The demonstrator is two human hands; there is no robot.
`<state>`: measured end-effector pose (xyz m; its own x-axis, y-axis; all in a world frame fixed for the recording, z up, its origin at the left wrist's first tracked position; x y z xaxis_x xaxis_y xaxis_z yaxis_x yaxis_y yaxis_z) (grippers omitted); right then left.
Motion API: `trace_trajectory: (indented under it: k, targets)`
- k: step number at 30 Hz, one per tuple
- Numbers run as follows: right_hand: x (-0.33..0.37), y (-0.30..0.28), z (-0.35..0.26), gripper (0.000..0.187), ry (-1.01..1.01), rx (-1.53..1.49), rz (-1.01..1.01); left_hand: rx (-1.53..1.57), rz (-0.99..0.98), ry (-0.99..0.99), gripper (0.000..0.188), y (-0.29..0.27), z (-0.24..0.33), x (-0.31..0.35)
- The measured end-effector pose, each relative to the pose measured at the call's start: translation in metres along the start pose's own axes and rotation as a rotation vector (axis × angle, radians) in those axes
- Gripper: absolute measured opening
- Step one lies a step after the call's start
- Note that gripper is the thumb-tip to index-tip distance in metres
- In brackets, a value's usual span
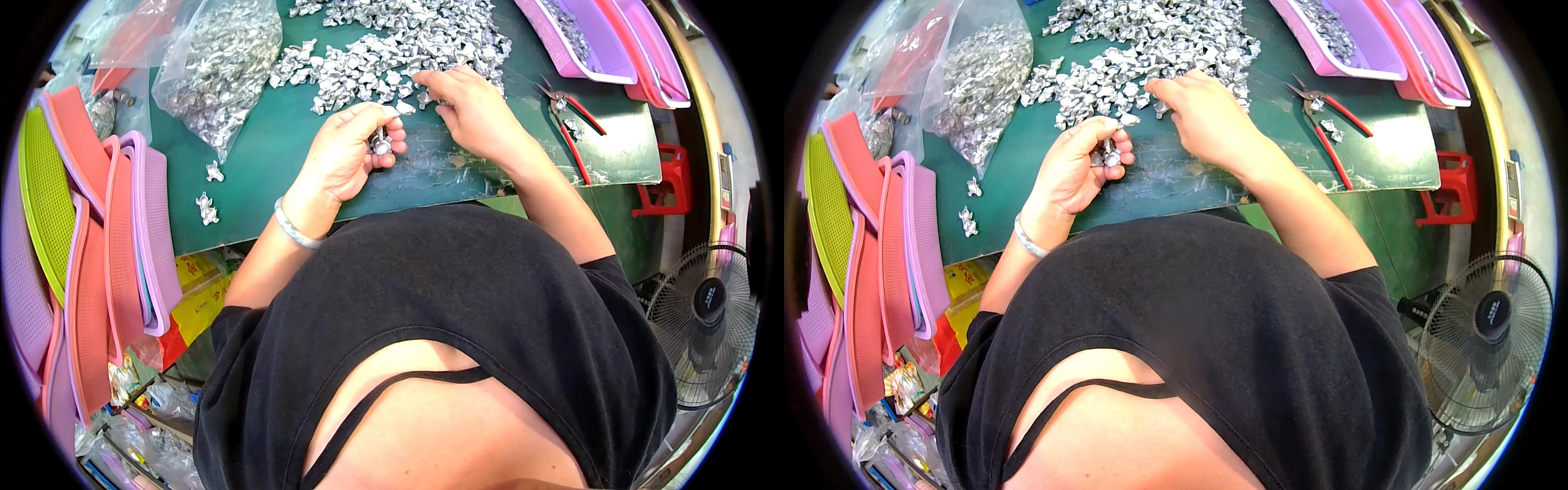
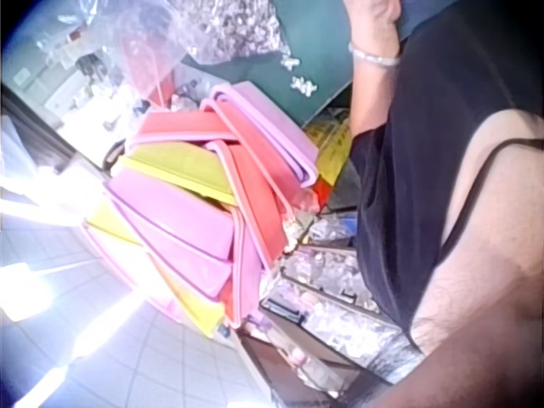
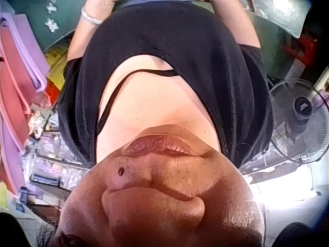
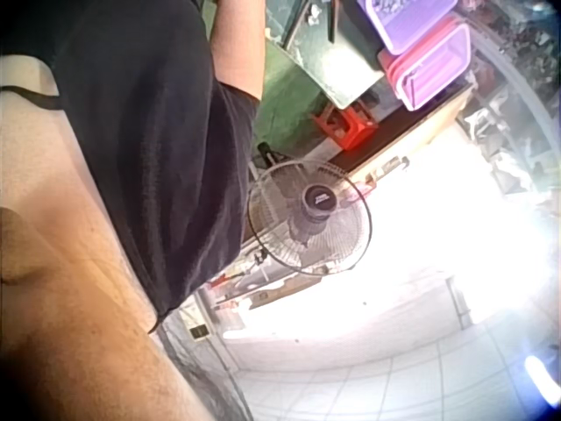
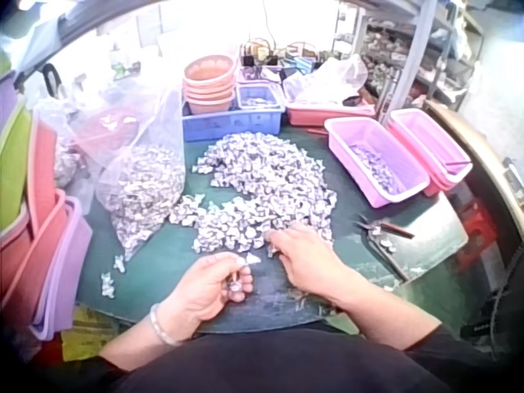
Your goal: The person repeatedly picks small silver-colored metal pieces from a green table and joins them by hand. They hold one piece in the left hand and attach another with the right hand, then place the assembled unit back on the table. The process is repeated continuously throughout the clip.
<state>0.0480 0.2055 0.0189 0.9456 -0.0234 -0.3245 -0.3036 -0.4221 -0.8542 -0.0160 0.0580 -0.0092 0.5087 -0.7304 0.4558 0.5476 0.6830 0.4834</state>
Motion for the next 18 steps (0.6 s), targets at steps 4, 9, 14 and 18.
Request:
trace_trajectory:
  k: [4,9,14,18]
  targets:
    - [-0.0007,-0.0007,-0.0024,0.035,-0.041,0.023,0.045,-0.035,-0.012,0.038,0.010,-0.0018,-0.0011,-0.0006]
    - [-0.0025,0.0033,-0.0036,0.034,-0.057,0.063,0.059,-0.052,-0.027,0.038,0.007,-0.0013,-0.0021,-0.0003]
    - [-0.0029,0.0046,-0.0009,0.030,-0.034,0.055,0.034,-0.027,-0.028,0.061,0.006,-0.0027,-0.0007,0.0008]
    - [-0.0017,0.0060,0.0028,0.030,-0.026,0.014,0.078,0.100,-0.091,0.094,0.005,-0.0056,-0.0001,-0.0014]
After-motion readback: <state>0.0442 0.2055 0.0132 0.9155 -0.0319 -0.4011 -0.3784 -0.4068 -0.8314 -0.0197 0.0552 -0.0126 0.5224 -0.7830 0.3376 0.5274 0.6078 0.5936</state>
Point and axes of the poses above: each hand's wrist, its own x-axis away from the middle knuckle, its own y-axis out of the palm, z = x × y, the point moved 4 cm from there along -x, towards the middle knuckle, and after that the axes turned 1 degree about x, right-handed, at the moved point
